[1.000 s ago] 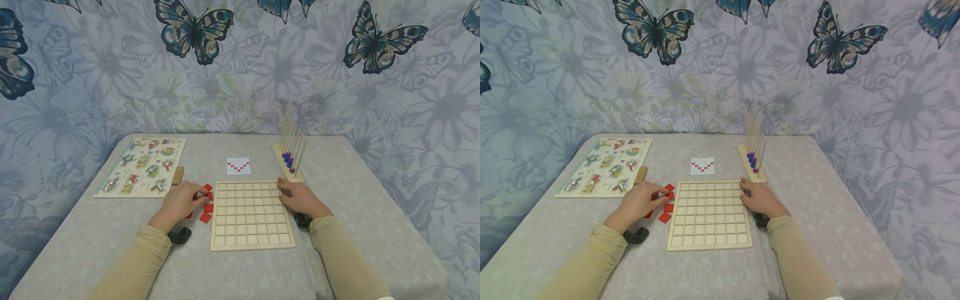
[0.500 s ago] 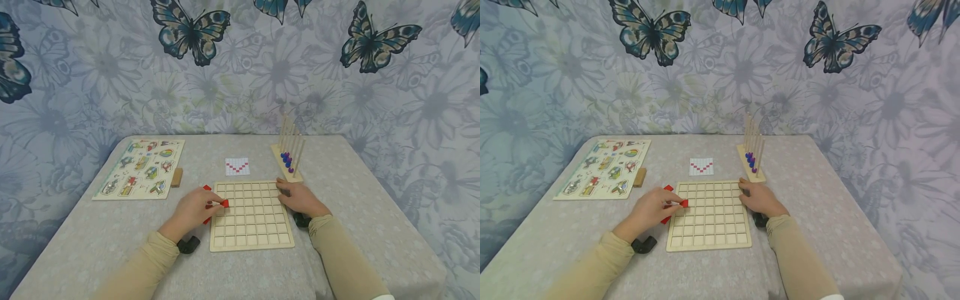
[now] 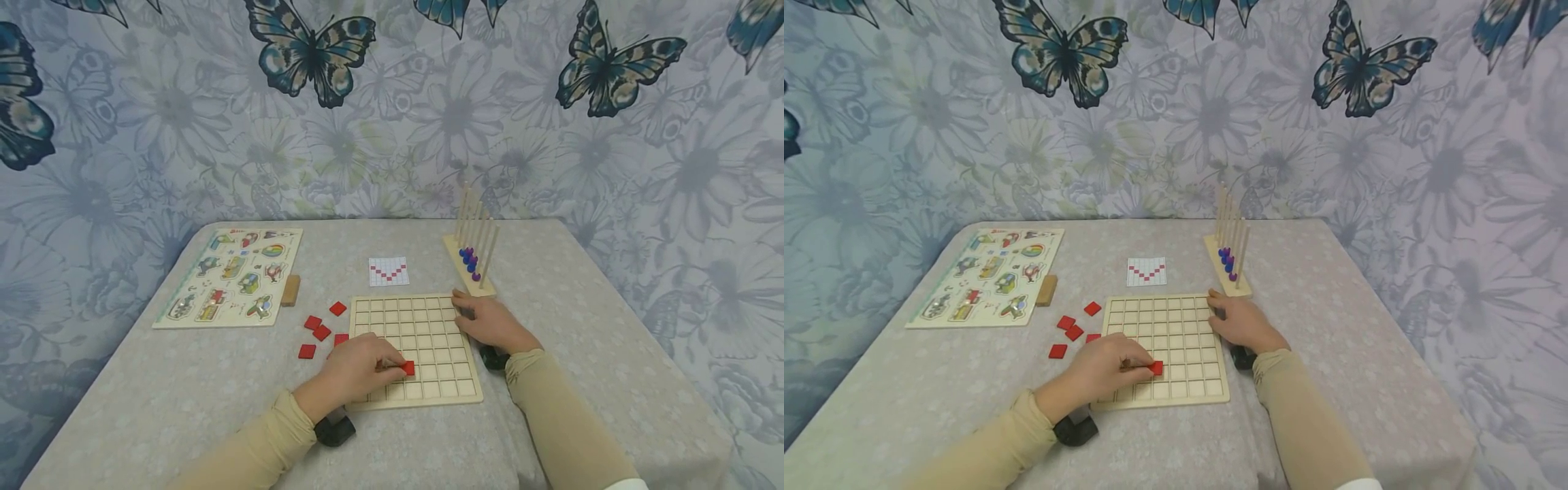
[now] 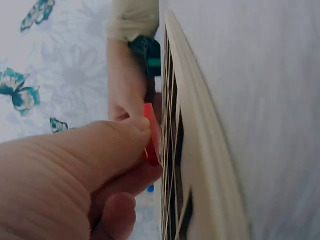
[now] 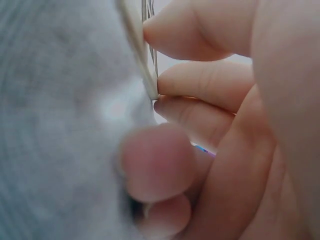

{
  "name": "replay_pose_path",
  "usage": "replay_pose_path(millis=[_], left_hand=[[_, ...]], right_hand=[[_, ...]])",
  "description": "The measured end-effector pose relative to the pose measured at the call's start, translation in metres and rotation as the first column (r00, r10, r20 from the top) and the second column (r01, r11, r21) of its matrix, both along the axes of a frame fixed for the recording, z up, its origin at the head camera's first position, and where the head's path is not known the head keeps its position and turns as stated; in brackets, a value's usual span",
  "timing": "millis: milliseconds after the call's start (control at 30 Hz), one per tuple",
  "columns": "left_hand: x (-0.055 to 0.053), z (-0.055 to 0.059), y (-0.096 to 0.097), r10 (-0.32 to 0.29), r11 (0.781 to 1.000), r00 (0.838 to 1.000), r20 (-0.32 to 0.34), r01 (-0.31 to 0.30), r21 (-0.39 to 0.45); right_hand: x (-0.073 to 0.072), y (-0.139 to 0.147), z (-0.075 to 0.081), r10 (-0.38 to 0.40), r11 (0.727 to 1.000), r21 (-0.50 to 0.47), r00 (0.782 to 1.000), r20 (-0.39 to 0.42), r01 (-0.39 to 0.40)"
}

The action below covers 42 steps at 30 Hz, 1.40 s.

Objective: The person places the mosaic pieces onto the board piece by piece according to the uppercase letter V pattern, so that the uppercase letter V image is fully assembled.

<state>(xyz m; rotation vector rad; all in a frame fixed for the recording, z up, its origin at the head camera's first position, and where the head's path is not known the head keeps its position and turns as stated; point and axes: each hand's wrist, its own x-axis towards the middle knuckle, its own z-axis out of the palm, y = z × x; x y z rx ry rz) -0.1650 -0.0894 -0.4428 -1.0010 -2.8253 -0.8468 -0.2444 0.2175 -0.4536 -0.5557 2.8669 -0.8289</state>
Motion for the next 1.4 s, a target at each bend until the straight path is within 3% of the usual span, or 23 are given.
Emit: replay_pose_path(millis=[167,400,867,1400], left_hand=[[0.002,-0.007,0.005,-0.059,0.998,0.996,-0.061,0.059,-0.014],[0.002,-0.012,0.006,-0.079,0.997,0.99,-0.121,0.079,0.0],[0.0,-0.013,0.005,-0.083,0.996,0.987,-0.136,0.088,0.032],[-0.001,-0.015,0.007,-0.046,0.998,0.997,-0.069,0.049,0.042]], right_hand=[[0.001,0.001,0.0,-0.008,1.0,-0.009,1.0,0.012,0.008],[0.0,0.001,0.0,-0.004,1.0,-0.003,1.0,0.013,0.004],[0.002,-0.001,0.005,-0.002,1.0,-0.006,1.0,0.023,0.002],[0.002,-0.001,0.004,-0.001,1.0,0.002,1.0,0.011,0.0]])
